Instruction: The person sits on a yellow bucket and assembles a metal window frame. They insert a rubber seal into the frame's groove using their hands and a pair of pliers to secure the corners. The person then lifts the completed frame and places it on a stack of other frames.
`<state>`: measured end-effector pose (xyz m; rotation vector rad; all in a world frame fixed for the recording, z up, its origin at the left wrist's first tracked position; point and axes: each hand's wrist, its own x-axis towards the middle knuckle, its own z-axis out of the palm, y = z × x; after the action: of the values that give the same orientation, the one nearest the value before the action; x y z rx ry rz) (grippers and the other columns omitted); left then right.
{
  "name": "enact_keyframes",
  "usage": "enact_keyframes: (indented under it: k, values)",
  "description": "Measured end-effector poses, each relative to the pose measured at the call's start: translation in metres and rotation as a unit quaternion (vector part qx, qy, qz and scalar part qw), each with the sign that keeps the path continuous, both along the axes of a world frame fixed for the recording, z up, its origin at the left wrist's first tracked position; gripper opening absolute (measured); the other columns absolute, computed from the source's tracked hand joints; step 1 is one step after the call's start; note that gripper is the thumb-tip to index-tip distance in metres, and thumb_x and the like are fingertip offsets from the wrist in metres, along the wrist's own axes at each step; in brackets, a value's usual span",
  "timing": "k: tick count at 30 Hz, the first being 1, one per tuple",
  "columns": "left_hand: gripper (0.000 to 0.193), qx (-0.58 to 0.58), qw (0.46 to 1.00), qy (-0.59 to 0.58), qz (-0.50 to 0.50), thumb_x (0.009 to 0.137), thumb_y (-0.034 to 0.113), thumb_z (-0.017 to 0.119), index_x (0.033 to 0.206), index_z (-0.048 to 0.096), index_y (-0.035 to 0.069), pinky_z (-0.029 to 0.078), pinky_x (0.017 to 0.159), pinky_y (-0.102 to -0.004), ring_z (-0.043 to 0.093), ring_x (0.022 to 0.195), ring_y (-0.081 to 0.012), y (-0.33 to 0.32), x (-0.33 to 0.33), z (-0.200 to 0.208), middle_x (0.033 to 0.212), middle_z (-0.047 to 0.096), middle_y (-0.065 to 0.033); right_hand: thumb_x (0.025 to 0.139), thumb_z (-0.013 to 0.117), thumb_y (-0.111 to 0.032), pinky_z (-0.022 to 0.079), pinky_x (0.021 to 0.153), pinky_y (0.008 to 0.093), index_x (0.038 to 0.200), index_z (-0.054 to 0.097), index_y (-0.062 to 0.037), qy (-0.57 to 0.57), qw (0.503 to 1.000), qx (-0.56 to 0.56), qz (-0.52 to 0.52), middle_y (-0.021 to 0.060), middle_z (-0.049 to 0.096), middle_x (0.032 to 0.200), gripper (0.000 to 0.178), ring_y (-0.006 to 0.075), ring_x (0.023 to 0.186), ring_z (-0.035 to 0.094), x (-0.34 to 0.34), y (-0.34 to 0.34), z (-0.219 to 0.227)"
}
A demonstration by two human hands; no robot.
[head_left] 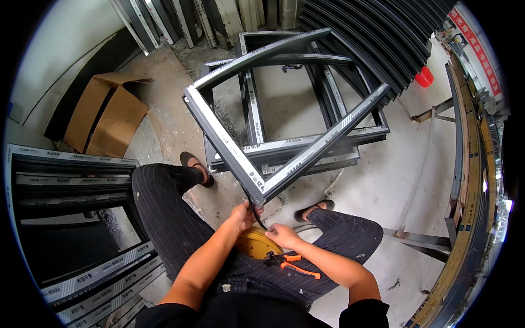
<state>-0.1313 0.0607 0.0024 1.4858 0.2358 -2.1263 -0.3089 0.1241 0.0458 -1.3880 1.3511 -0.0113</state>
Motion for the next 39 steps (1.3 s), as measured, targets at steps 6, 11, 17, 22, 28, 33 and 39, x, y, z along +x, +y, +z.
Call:
enact_keyframes:
  k: [6,11,17,22,28,33,39]
  values:
    - [0.027,-0.049,0.998,-0.022,-0.027,0.098,0.027,0.028,0.097,0.048,0.009,0.042,0.086,-0.0368,0.058,0.094,-0.0231,0.014,0.01,-0.004,0.103,0.059,-0.0099,0.082,0.056,-0.04,0.047,0.074,0.0433,0.088,0.058,-0.001,0.103,0.976,-0.118,0.149,0.0189,0.059,0.088,0.04,0.0348,0.084,0.058,0.011,-0.004,0.082]
    - [0.016,-0.07,0.987,0.027,-0.143,0.095,0.015,0.04,0.1,0.054,0.008,0.04,0.085,-0.0391,0.057,0.089,-0.0203,0.014,0.014,-0.018,0.094,0.062,-0.005,0.079,0.061,-0.043,0.045,0.074,0.0419,0.092,0.058,-0.0042,0.076,0.95,-0.175,0.247,0.0142,0.056,0.086,0.041,0.0318,0.085,0.056,-0.002,0.019,0.143]
    - [0.015,-0.029,0.986,0.014,-0.162,0.094,0.016,0.044,0.099,0.056,0.008,0.043,0.069,-0.0329,0.052,0.07,-0.0147,0.005,0.006,-0.005,0.093,0.064,-0.0021,0.073,0.067,-0.037,0.041,0.078,0.0394,0.106,0.056,-0.009,0.119,0.924,-0.208,0.299,0.0095,0.056,0.087,0.044,0.0272,0.089,0.055,-0.007,0.02,0.158]
    - [0.015,-0.058,0.994,-0.029,-0.089,0.094,0.018,0.046,0.098,0.056,0.009,0.035,0.054,-0.0261,0.042,0.056,-0.0108,0.01,-0.015,-0.017,0.085,0.065,-0.002,0.073,0.066,-0.031,0.043,0.076,0.0401,0.105,0.057,-0.0089,0.107,0.93,-0.172,0.305,0.0104,0.057,0.086,0.04,0.0277,0.087,0.057,0.0,0.004,0.154]
    - [0.019,-0.077,0.992,-0.099,-0.029,0.093,0.015,0.047,0.103,0.053,0.0,0.047,0.076,-0.0313,0.059,0.078,-0.0207,0.011,-0.014,-0.019,0.084,0.064,-0.0101,0.07,0.062,-0.025,0.047,0.069,0.0411,0.101,0.055,-0.0022,0.112,0.954,-0.227,0.158,0.0162,0.056,0.085,0.039,0.034,0.08,0.057,-0.015,-0.06,0.16]
    - [0.023,-0.122,0.975,-0.183,0.026,0.091,0.014,0.049,0.1,0.056,-0.006,0.046,0.071,-0.0292,0.059,0.07,-0.0184,-0.007,0.013,-0.022,0.077,0.064,-0.0116,0.07,0.059,-0.021,0.045,0.073,0.0427,0.088,0.051,0.0025,0.16,0.888,-0.43,0.04,0.0189,0.055,0.083,0.03,0.0351,0.082,0.055,-0.023,-0.18,0.128]
    - [0.018,-0.142,0.96,-0.22,0.098,0.092,0.016,0.049,0.092,0.052,-0.001,0.049,0.063,-0.0299,0.059,0.066,-0.02,-0.027,0.044,-0.041,0.072,0.059,-0.0093,0.073,0.055,-0.024,0.043,0.079,0.0444,0.084,0.05,0.0005,0.217,0.852,-0.454,0.142,0.0195,0.059,0.085,0.027,0.0345,0.085,0.056,-0.035,-0.285,0.054]
